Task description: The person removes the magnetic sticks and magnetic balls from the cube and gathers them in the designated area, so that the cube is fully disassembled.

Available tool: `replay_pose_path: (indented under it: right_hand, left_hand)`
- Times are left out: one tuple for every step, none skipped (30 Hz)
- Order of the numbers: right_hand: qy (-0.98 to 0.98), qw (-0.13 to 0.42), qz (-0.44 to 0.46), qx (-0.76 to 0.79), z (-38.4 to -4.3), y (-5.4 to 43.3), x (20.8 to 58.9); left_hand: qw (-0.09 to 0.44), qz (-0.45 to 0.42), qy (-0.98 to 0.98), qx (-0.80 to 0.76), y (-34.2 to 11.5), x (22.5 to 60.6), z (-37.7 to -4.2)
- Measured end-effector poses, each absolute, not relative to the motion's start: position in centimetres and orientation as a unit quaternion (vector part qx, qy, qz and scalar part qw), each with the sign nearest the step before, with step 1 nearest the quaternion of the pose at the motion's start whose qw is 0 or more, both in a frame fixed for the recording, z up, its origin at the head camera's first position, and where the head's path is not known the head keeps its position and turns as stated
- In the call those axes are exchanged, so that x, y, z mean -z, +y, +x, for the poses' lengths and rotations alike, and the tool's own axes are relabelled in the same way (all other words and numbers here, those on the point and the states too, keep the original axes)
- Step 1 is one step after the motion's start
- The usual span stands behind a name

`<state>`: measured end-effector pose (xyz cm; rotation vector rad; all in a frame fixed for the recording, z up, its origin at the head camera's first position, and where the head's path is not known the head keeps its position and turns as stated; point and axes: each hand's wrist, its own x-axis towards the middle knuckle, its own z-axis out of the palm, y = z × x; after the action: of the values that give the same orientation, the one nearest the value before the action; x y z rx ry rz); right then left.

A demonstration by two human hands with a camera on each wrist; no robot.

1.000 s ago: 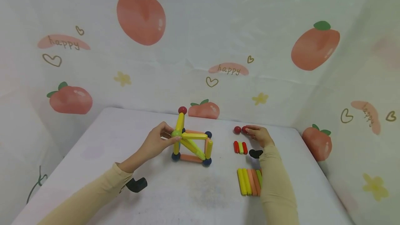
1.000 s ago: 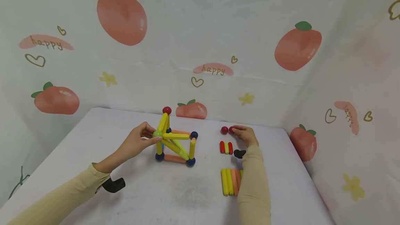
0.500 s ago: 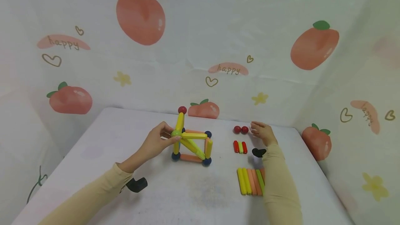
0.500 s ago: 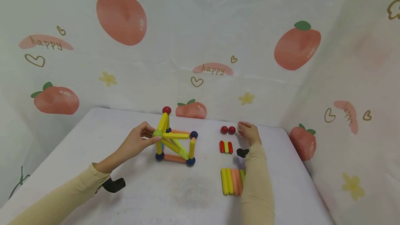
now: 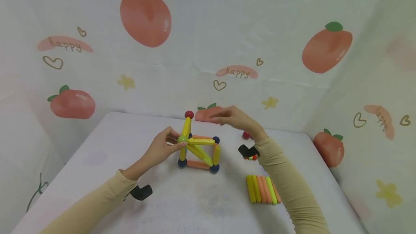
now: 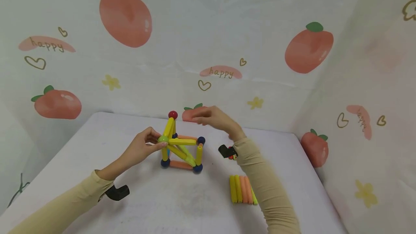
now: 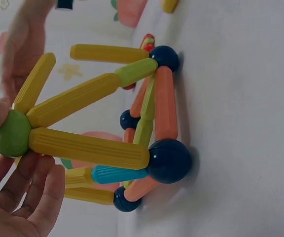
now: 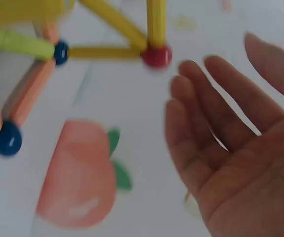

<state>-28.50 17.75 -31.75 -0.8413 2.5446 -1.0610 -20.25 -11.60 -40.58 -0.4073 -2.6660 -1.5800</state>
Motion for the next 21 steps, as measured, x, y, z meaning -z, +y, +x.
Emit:
replay_pose_path:
  right_hand:
    - [0.875, 0.133, -0.326, 0.332, -27.9, 16.4, 31.6]
    - [0.873, 0.138, -0.354, 0.305, -27.4, 15.2, 31.6]
    - [0.870, 0.136, -0.382, 0.281, -27.0, 14.1, 31.7]
    - [0.868, 0.136, -0.399, 0.264, -26.5, 13.2, 31.9]
    - [0.866, 0.133, -0.411, 0.252, -26.1, 12.5, 32.0]
    - [0.867, 0.127, -0.418, 0.239, -25.7, 11.9, 32.2]
    - [0.867, 0.122, -0.422, 0.233, -25.4, 11.4, 32.4]
    - [0.870, 0.117, -0.421, 0.227, -25.1, 11.1, 32.6]
    - [0.873, 0.111, -0.419, 0.223, -24.8, 10.8, 32.8]
    - [0.878, 0.105, -0.413, 0.218, -24.5, 10.6, 33.0]
    - [0.881, 0.097, -0.411, 0.215, -24.3, 10.4, 33.1]
    - [0.884, 0.084, -0.410, 0.209, -24.1, 10.2, 33.2]
    - [0.887, 0.070, -0.410, 0.202, -23.9, 10.1, 33.3]
    - [0.889, 0.056, -0.409, 0.196, -23.8, 10.0, 33.4]
    - [0.892, 0.042, -0.409, 0.189, -23.6, 9.9, 33.4]
    - [0.894, 0.031, -0.406, 0.185, -23.5, 9.9, 33.4]
    - [0.896, 0.019, -0.403, 0.183, -23.5, 9.9, 33.3]
    - [0.898, 0.009, -0.400, 0.183, -23.4, 10.1, 33.3]
    - [0.900, 0.007, -0.392, 0.191, -23.4, 10.3, 33.2]
    - [0.899, 0.006, -0.386, 0.205, -23.5, 10.6, 33.1]
    - [0.898, 0.009, -0.379, 0.223, -23.6, 11.0, 32.9]
  left_hand:
    - [0.008, -0.130, -0.853, 0.506, -11.6, 40.6, -20.2]
    - [0.007, -0.130, -0.852, 0.506, -11.6, 40.5, -20.2]
    - [0.007, -0.132, -0.852, 0.506, -11.6, 40.5, -20.2]
    - [0.007, -0.132, -0.852, 0.507, -11.7, 40.5, -20.2]
    - [0.006, -0.133, -0.851, 0.507, -11.7, 40.4, -20.2]
    - [0.006, -0.133, -0.851, 0.508, -11.7, 40.4, -20.2]
    - [0.006, -0.135, -0.851, 0.508, -11.7, 40.4, -20.2]
    - [0.006, -0.136, -0.851, 0.507, -11.7, 40.4, -20.2]
    - [0.005, -0.137, -0.851, 0.507, -11.7, 40.4, -20.2]
    - [0.004, -0.135, -0.851, 0.507, -11.7, 40.4, -20.2]
    - [0.003, -0.134, -0.852, 0.506, -11.7, 40.4, -20.2]
    - [0.002, -0.134, -0.852, 0.505, -11.8, 40.4, -20.2]
    - [0.002, -0.133, -0.853, 0.505, -11.8, 40.4, -20.2]
    - [0.002, -0.132, -0.853, 0.506, -11.8, 40.4, -20.2]
    - [0.002, -0.130, -0.853, 0.506, -11.8, 40.4, -20.2]
    - [0.003, -0.130, -0.853, 0.506, -11.8, 40.4, -20.2]
    - [0.004, -0.130, -0.852, 0.507, -11.8, 40.4, -20.2]
    - [0.004, -0.131, -0.852, 0.507, -11.8, 40.3, -20.2]
    - [0.006, -0.131, -0.852, 0.507, -11.8, 40.3, -20.2]
    - [0.007, -0.132, -0.852, 0.507, -11.7, 40.3, -20.2]
    - [0.008, -0.134, -0.852, 0.507, -11.7, 40.2, -20.1]
